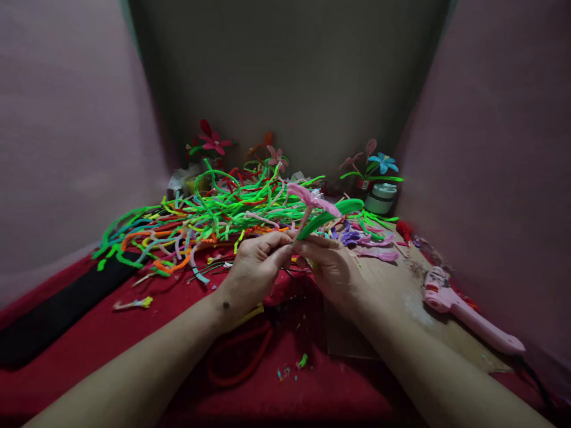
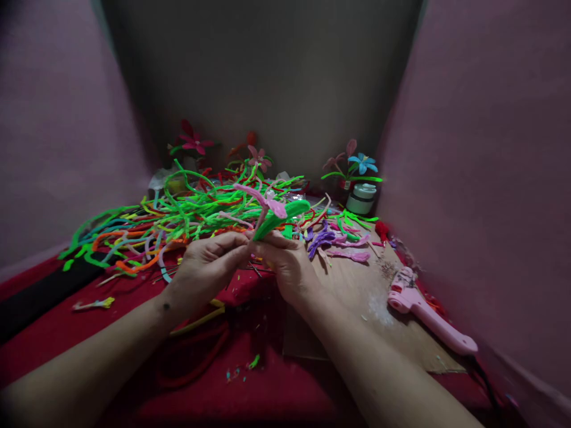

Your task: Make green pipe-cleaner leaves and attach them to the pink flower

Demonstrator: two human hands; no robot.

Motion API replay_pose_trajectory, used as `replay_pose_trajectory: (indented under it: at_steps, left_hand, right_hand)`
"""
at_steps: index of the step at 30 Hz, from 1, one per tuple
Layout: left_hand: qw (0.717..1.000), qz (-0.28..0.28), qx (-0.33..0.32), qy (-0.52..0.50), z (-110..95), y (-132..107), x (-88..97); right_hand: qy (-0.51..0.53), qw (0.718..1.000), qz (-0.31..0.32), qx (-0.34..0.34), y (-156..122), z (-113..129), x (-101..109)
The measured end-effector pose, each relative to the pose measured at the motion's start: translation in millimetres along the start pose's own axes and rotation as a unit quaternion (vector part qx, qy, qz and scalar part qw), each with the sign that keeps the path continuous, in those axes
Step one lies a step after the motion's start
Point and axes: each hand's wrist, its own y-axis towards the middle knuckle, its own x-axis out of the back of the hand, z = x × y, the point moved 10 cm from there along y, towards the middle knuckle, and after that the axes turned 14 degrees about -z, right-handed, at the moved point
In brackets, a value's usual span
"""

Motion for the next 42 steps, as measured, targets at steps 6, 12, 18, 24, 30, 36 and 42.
replay_pose_trajectory:
  at_steps: [6, 12, 18, 24, 30, 36, 42]
  left_hand:
    - [0.951, 0.157, 0.169, -0.203, 13.6, -12.7, -24.7]
    - [0.957, 0.166, 0.173, -0.165, 17.4, -9.7, -21.7]
    - [0.986, 0.019, -0.130, 0.103, -13.1, -0.3, -0.3]
    - [0.986, -0.019, -0.142, 0.088, -11.4, -0.2, 3.8]
    - [0.990, 0.089, 0.061, -0.085, 8.9, 3.0, -7.6]
    - [0.946, 0.175, 0.157, -0.222, 23.6, -9.3, -27.6]
    - [0.970, 0.175, 0.109, -0.127, 23.2, -5.7, -25.3]
  right_hand:
    - [0.033, 0.988, 0.131, -0.073, -2.0, -9.5, -16.3]
    - [0.082, 0.992, 0.083, -0.052, -3.1, -1.3, -15.9]
    - [0.093, 0.995, -0.007, -0.034, 5.0, -11.2, 1.0]
    - [0.064, 0.998, -0.016, -0.018, 3.0, -11.5, 2.2]
    - [0.036, 0.995, 0.093, -0.027, 5.0, 0.7, -10.3]
    - [0.021, 0.985, 0.154, -0.073, 2.5, -4.1, -15.5]
    - [0.060, 0.994, 0.082, -0.029, 5.1, -2.5, -7.7]
